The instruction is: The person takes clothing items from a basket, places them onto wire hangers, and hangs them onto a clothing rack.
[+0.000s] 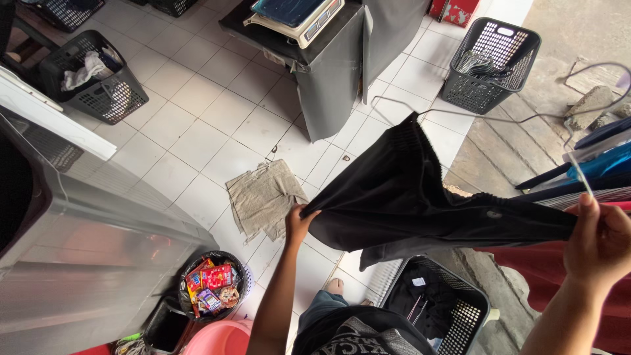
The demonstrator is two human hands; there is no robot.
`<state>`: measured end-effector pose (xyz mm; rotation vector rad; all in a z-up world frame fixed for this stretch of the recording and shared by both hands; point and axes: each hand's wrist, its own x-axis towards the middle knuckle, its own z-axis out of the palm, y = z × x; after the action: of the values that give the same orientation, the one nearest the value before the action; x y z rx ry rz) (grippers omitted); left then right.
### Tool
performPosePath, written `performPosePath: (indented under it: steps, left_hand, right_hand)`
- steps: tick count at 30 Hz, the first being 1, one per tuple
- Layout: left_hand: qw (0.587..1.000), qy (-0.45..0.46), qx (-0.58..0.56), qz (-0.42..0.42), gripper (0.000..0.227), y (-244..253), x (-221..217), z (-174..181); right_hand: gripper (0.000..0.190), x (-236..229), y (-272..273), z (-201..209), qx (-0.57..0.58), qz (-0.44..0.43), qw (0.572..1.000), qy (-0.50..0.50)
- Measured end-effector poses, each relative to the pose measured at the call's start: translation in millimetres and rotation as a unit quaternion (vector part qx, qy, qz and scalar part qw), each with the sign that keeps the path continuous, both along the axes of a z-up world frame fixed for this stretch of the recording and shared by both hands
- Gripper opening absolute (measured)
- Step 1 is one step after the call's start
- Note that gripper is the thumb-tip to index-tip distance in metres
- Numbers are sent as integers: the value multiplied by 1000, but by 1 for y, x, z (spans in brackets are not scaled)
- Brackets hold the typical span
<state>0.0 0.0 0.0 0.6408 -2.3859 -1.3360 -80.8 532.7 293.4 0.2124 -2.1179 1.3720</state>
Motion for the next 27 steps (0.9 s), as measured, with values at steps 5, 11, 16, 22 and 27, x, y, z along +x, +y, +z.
performPosePath:
  steps: [5, 11, 16, 22, 27]
  left_hand:
    - [978, 23, 95, -186, 36, -2, 0, 62]
    - [919, 33, 237, -313, 48, 46, -7, 128]
    - [862, 103, 396, -299, 68, 71, -2, 186]
    - [894, 206, 326, -229, 50, 63, 8, 218]
    - [906, 99, 339, -234, 25, 69, 4, 167]
  right_hand:
    - [24, 13, -22, 22, 16, 20, 1000, 17]
    - [21, 22, -55, 29, -3, 84, 996, 0]
    - [18, 42, -102, 51, 30, 128, 991, 24]
    - [16, 62, -120, 62, 24, 36, 993, -110]
    - [20, 75, -119, 65, 28, 31, 996, -79]
